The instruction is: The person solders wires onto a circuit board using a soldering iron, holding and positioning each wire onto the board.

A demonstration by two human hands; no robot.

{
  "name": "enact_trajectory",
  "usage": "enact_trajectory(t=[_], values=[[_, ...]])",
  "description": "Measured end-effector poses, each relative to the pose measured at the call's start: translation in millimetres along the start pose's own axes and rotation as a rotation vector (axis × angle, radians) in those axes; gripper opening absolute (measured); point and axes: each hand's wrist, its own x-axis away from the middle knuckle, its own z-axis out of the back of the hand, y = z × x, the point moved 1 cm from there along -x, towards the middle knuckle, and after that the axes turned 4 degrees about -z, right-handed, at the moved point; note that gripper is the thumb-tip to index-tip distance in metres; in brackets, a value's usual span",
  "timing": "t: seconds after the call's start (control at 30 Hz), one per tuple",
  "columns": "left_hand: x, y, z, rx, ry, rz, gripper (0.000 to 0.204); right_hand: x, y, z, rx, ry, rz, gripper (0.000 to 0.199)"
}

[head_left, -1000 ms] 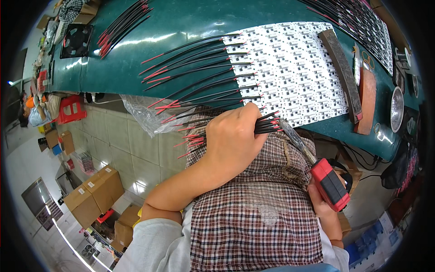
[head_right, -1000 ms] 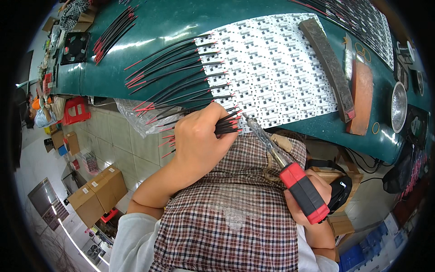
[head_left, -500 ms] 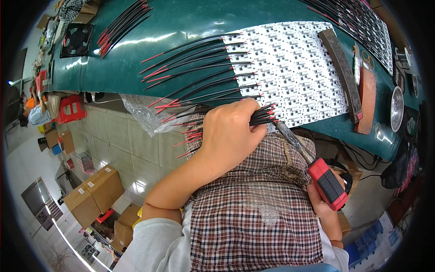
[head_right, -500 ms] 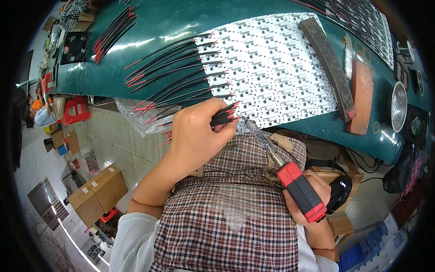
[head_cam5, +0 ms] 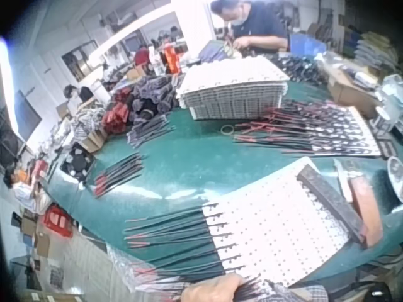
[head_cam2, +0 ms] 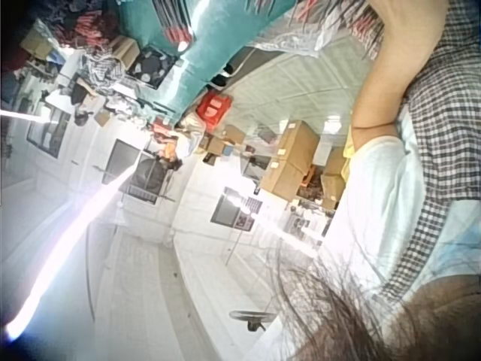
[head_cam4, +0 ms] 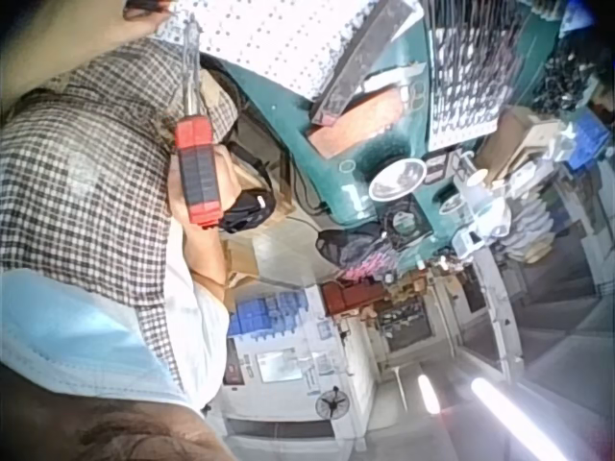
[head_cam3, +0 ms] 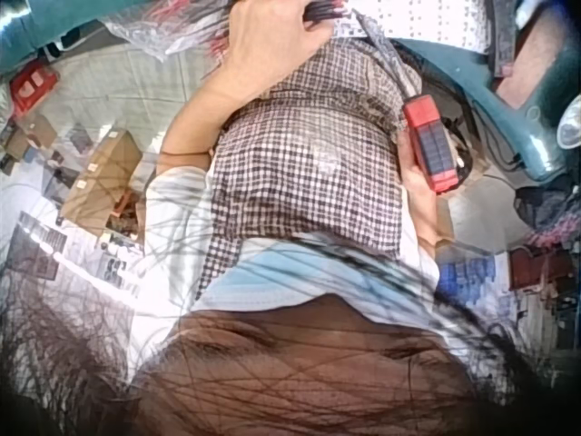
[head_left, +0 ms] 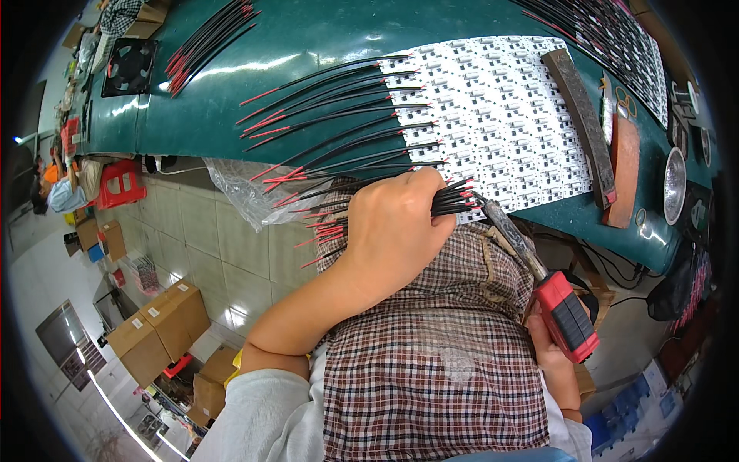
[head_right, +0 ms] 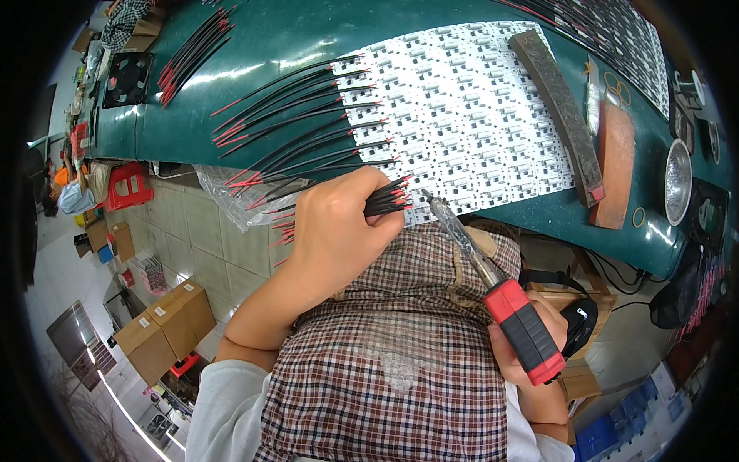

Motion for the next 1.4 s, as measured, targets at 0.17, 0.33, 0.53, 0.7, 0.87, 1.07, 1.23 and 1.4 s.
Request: enact_trajectory(t=[0.17,0.33,0.53,0.7,0.87,1.07,1.23,1.4], values=[[-2,-1,1,0.146,-0.056,0.038,0.017,4,3,0,0.056,0.015,0.035,0.021],[1,-14,2,0.255,-0.104,0.078,0.010,5,5,1,0.052,0.019,0.028,0.021],[-5,-1,27,0.003,-0.053,0.060,0.013,5,4,2,0.057,0.032,0.070,0.021],[2,9,36,0.100,-0.072,0.081,0.034,9,2,6,0.076,0.019,0.056,0.023],[12,14,21,0.135,-0.222,0.140,0.020,3,-13,9,0.181,0.043,0.130,0.026],[22,4,-2,0.055,-0.051,-0.005,0.020,-4,-15,8,0.198,0.008,0.220,0.026],[23,3,-7,0.007,-0.017,-0.041,0.022,-7,-13,4,0.163,-0.029,0.247,0.026],[24,4,-5,-0.016,-0.088,-0.045,0.040,-9,-12,1,0.137,-0.023,0.242,0.025]])
